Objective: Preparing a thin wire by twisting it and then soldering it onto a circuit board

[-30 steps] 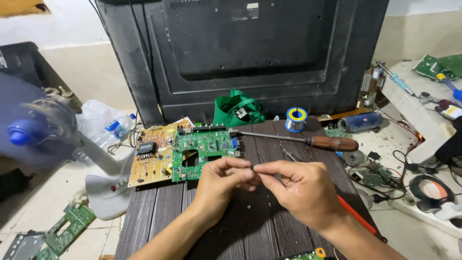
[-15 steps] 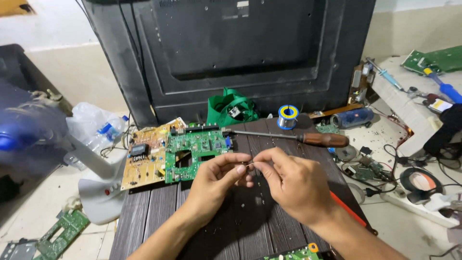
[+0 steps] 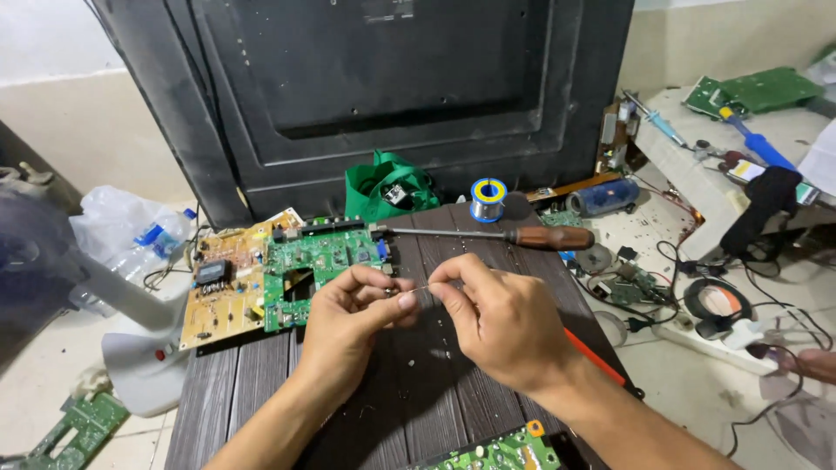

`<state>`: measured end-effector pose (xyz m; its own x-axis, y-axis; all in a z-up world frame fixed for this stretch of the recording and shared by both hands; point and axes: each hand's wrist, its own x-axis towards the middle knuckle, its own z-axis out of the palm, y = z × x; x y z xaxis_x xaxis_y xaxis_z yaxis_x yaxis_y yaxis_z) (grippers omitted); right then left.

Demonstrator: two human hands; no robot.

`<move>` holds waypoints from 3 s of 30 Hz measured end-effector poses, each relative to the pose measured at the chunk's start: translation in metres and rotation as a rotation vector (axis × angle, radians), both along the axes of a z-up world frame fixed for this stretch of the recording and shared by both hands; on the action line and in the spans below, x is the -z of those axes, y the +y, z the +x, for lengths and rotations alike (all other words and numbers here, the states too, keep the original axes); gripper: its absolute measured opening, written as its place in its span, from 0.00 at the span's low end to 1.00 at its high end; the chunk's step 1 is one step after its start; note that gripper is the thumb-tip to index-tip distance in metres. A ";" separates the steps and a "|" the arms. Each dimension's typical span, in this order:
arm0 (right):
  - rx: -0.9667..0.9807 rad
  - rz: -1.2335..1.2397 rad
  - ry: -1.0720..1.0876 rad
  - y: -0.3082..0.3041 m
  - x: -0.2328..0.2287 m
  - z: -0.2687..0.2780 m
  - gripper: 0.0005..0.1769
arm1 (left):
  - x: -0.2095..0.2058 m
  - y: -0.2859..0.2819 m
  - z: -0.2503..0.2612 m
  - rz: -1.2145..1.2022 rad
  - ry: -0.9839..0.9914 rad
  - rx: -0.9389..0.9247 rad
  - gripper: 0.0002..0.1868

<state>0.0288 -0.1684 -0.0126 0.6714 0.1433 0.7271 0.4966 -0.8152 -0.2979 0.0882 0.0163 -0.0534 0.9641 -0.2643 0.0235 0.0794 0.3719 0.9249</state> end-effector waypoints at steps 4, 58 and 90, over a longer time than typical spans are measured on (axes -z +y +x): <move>-0.026 0.019 -0.009 0.001 -0.003 0.001 0.04 | -0.004 0.001 0.005 -0.063 -0.005 0.004 0.22; 0.238 0.311 -0.077 -0.017 0.006 0.009 0.04 | 0.008 0.001 0.016 -0.199 -0.130 0.088 0.21; 0.289 0.375 -0.078 -0.022 -0.001 0.008 0.04 | 0.000 0.005 0.014 -0.077 -0.064 -0.043 0.19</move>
